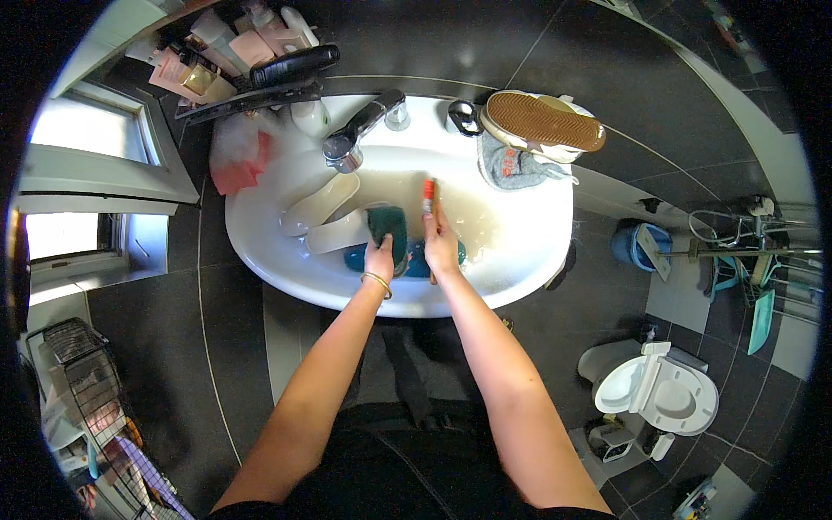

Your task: The person scrubs a white sneaker and its insole in a bathroom sink using a brush and running water. They rinse the shoe and insole, then scrub a teal slipper and its insole in the same manner. The cleaned items remain in the sink at the end of the clip.

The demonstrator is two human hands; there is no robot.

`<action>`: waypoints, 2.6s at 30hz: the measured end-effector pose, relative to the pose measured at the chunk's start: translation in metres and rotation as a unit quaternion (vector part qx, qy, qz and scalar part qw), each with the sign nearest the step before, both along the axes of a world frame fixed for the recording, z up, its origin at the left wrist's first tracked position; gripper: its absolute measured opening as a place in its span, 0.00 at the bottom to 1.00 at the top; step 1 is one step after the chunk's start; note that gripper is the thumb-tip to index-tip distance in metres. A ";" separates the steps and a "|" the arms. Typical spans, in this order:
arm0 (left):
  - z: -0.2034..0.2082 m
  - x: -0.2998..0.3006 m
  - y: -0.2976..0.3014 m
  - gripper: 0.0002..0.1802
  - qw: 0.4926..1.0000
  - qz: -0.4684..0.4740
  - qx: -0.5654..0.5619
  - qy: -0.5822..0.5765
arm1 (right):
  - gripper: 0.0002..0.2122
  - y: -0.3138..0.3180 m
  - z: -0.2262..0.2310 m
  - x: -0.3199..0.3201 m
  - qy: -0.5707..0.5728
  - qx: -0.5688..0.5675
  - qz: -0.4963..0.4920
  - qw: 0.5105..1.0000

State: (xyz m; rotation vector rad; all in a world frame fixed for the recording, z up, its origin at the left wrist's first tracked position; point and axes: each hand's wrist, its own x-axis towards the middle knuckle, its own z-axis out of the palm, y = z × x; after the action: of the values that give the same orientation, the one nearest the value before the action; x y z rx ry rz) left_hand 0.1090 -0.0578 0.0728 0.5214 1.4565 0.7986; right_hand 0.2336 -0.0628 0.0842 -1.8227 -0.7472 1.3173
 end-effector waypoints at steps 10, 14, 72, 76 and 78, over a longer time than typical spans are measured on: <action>-0.034 0.027 0.012 0.37 0.996 0.013 0.021 0.081 | 0.22 0.001 0.040 -0.018 -0.320 -0.080 0.273 0.904; -0.052 0.016 0.016 0.42 0.993 -0.008 -0.012 0.119 | 0.23 -0.001 0.046 -0.024 -0.298 -0.123 0.296 0.899; 0.026 0.011 0.039 0.24 0.976 -0.067 0.203 -0.038 | 0.23 0.032 0.037 -0.008 -0.009 0.063 0.197 0.978; 0.039 0.018 0.048 0.17 0.964 -0.064 0.194 -0.169 | 0.18 0.028 0.025 -0.001 0.019 0.064 0.195 0.978; 0.034 0.015 0.050 0.14 0.969 -0.072 0.135 -0.194 | 0.18 0.034 0.038 0.001 -0.031 0.045 0.243 0.969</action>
State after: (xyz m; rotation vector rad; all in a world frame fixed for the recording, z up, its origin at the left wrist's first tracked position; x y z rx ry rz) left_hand 0.1241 -0.0075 0.1073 0.6295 0.9449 0.9296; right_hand 0.2347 -0.0292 0.1219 -1.6716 -1.3268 1.5013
